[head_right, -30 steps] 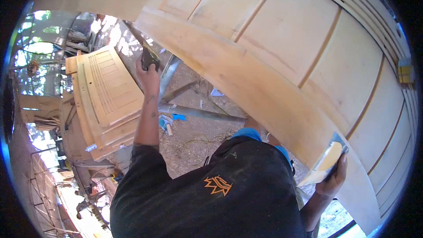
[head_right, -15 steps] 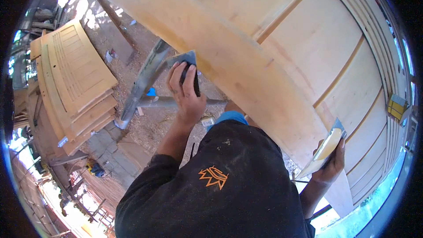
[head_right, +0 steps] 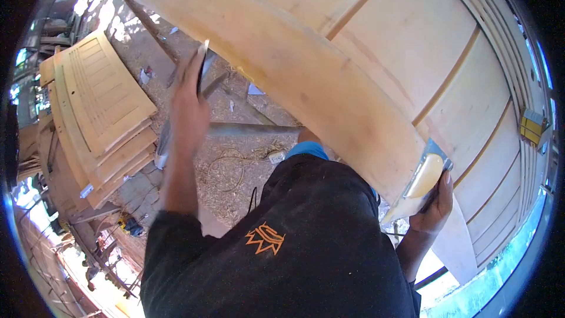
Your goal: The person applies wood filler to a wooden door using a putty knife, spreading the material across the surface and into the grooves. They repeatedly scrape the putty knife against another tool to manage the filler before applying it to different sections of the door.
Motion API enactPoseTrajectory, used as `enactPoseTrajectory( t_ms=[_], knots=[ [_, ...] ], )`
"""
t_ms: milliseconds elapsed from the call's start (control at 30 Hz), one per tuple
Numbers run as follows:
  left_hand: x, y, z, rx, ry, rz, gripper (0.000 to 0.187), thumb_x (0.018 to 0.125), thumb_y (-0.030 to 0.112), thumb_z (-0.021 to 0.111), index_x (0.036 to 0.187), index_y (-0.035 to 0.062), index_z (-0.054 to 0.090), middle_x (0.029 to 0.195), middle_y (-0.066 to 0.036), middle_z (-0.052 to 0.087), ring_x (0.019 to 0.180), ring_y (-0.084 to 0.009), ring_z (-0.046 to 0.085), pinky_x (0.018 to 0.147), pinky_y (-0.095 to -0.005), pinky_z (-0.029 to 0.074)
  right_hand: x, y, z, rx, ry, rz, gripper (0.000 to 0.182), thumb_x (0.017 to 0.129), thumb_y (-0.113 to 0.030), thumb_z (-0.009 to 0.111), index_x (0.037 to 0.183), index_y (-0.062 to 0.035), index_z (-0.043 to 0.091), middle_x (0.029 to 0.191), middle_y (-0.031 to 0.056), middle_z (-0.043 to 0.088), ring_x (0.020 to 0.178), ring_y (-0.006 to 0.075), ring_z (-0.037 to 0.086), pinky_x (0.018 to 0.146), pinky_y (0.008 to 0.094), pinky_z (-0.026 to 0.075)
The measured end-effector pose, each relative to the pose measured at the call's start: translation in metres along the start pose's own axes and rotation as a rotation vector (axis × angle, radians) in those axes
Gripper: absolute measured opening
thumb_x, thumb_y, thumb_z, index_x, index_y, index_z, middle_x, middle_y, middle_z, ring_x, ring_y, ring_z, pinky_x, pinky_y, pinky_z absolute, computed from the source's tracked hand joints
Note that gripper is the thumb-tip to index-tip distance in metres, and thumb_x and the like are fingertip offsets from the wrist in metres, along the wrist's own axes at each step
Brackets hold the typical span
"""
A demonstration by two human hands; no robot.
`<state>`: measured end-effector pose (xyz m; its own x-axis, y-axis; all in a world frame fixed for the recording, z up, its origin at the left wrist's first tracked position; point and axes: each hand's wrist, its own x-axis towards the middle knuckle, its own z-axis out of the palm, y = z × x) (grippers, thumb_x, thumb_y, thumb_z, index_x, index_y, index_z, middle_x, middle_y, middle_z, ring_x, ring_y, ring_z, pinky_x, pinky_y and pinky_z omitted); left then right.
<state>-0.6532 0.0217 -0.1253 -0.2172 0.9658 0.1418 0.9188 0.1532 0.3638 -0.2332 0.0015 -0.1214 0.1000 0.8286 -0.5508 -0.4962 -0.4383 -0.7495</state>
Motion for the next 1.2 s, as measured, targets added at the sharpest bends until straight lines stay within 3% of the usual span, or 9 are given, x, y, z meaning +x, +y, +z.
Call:
enactPoseTrajectory(
  t_ms=[167,267,400,567,633,833,933,1100,1200],
  knots=[
    [0.036,0.011,0.006,0.018,-0.348,0.055,0.048,0.068,-0.004,0.048,0.115,0.0041,0.055,0.111,-0.019,0.056,0.101,-0.0361,0.054,0.090,-0.0369,0.041,-0.020,-0.006,-0.033,-0.054,-0.092,-0.089,0.035,0.095,-0.025,0.036,0.114,0.0008,0.049,0.105,0.0098,0.058,0.097,0.0166,0.055,0.087,0.0297,0.041],
    [0.012,0.056,0.017,0.040,-0.391,-0.044,0.041,0.067,0.002,0.052,0.107,0.0049,0.061,0.102,-0.019,0.061,0.095,-0.0356,0.057,0.086,-0.0373,0.043,-0.035,-0.010,-0.080,-0.024,-0.150,-0.089,0.035,0.095,-0.026,0.037,0.115,0.0008,0.050,0.106,0.0096,0.058,0.098,0.0162,0.055,0.087,0.0297,0.041],
    [-0.023,0.123,0.044,0.107,-0.364,-0.122,0.046,0.066,-0.005,0.044,0.108,0.0030,0.060,0.102,-0.021,0.061,0.098,-0.0284,0.060,0.085,-0.0314,0.043,-0.062,-0.023,-0.137,-0.026,0.066,-0.043,0.036,0.094,-0.029,0.038,0.107,0.0018,0.052,0.095,0.0099,0.059,0.086,0.0160,0.057,0.076,0.0288,0.044],
    [-0.080,0.221,0.074,0.232,-0.316,-0.212,0.043,0.067,-0.004,0.048,0.107,0.0044,0.062,0.097,-0.019,0.063,0.091,-0.0269,0.062,0.080,-0.0315,0.046,-0.079,-0.038,-0.225,0.017,-0.012,-0.102,0.037,0.093,-0.030,0.041,0.111,0.0006,0.052,0.101,0.0092,0.058,0.094,0.0155,0.056,0.083,0.0277,0.043],
    [-0.112,0.242,0.087,0.143,-0.236,-0.021,0.039,0.067,0.005,0.056,0.105,0.0039,0.061,0.092,-0.021,0.062,0.088,-0.0348,0.059,0.080,-0.0398,0.045,-0.086,-0.038,-0.238,-0.016,0.093,-0.073,0.037,0.093,-0.030,0.040,0.111,0.0006,0.052,0.100,0.0090,0.059,0.093,0.0151,0.056,0.082,0.0273,0.043],
    [-0.196,0.355,0.098,0.119,-0.415,0.013,0.052,0.066,-0.005,0.053,0.117,-0.0007,0.050,0.113,-0.022,0.053,0.103,-0.0375,0.051,0.086,-0.0415,0.043,-0.091,-0.044,-0.251,0.049,-0.030,-0.019,0.035,0.093,-0.029,0.041,0.109,0.0001,0.053,0.099,0.0089,0.059,0.091,0.0150,0.057,0.080,0.0272,0.045],
    [-0.213,0.366,0.072,-0.127,-0.609,0.128,0.053,0.067,-0.008,0.051,0.119,-0.0020,0.048,0.113,-0.023,0.052,0.104,-0.0387,0.051,0.089,-0.0418,0.041,-0.095,-0.048,-0.245,0.090,-0.023,-0.002,0.035,0.093,-0.030,0.042,0.109,-0.0005,0.053,0.098,0.0089,0.060,0.089,0.0149,0.058,0.079,0.0276,0.046],
    [-0.194,0.304,0.066,-0.132,-0.074,0.195,0.064,0.063,-0.012,0.051,0.124,-0.0018,0.038,0.120,-0.022,0.042,0.113,-0.0399,0.040,0.096,-0.0476,0.033,-0.103,-0.053,-0.254,0.059,0.017,-0.021,0.036,0.093,-0.030,0.041,0.111,-0.0007,0.052,0.099,0.0085,0.060,0.090,0.0145,0.059,0.078,0.0273,0.046],
    [-0.190,0.251,0.129,0.035,0.099,0.464,0.066,0.063,-0.010,0.054,0.126,-0.0003,0.036,0.123,-0.022,0.037,0.113,-0.0424,0.038,0.096,-0.0513,0.032,-0.101,-0.053,-0.255,0.038,-0.054,-0.017,0.036,0.093,-0.030,0.041,0.112,-0.0009,0.052,0.099,0.0080,0.060,0.089,0.0142,0.059,0.078,0.0267,0.047]
  ],
)
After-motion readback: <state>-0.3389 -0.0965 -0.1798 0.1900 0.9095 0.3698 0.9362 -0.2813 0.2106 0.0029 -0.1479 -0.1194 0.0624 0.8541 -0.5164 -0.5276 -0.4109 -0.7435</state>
